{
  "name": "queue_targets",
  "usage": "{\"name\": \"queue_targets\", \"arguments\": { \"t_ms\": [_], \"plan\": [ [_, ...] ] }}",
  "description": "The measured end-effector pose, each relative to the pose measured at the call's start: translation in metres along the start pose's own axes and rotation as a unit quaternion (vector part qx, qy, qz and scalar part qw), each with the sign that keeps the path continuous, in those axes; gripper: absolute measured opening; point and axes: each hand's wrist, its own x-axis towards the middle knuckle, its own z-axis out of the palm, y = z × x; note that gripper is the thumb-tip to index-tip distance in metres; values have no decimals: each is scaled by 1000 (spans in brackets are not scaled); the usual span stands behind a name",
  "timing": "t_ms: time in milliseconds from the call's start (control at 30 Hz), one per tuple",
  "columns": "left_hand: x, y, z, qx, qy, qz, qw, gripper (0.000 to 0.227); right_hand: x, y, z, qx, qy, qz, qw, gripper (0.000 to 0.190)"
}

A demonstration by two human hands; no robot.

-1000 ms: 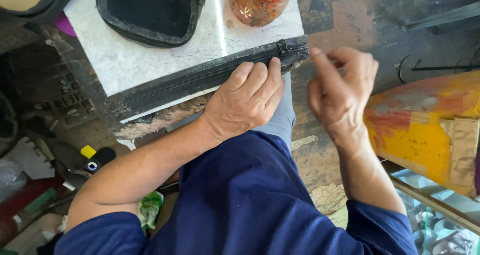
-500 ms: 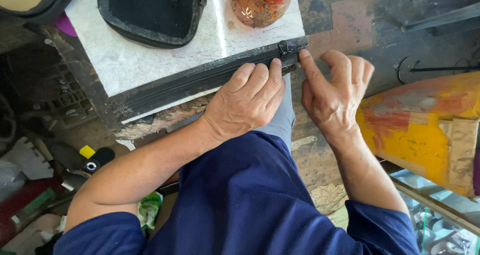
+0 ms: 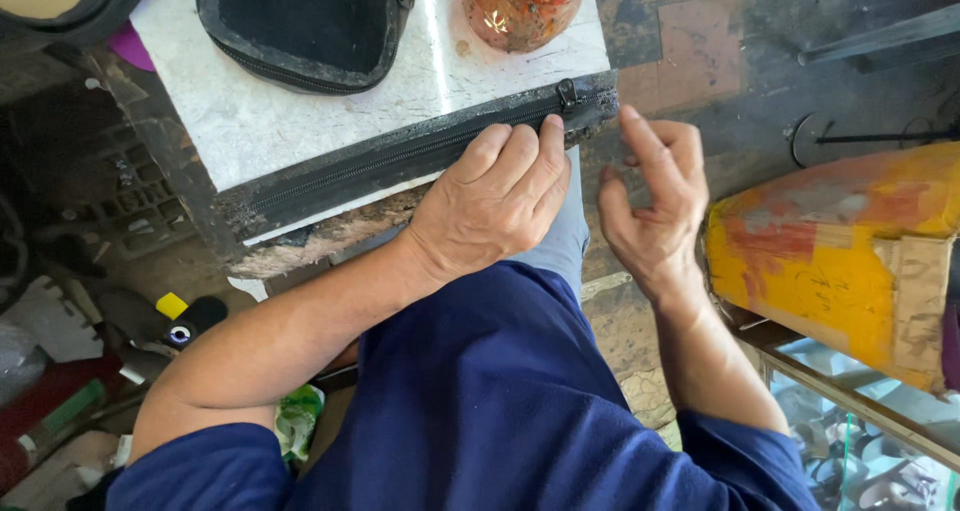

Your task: The person uses scissors to trim a zipper on a small black pouch, then repeatedly tests the zipper slider by hand. They apply a red substance from a jar to the zipper teeth and continue testing the slider movement.

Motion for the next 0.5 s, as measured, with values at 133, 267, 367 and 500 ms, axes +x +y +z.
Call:
{"name": "queue_targets", "arguments": {
  "t_ms": [133,267,367,500],
  "plan": [
    [-1,0,0,-2,-1,1,1000,26,-3,9,10,-24,10,-12,1000,53],
    [-2,1,2,-3,1,1,1000,27,9,-8,-4,-12,46,42,998,38],
    [-1,1,1,-6,7,-2,1000,26,1,-12,2,183,29,141,973,48],
    [-2,10,18,-40,105,-30,993,28,-5,-2,26,192,36,80,977,60]
  ]
}}
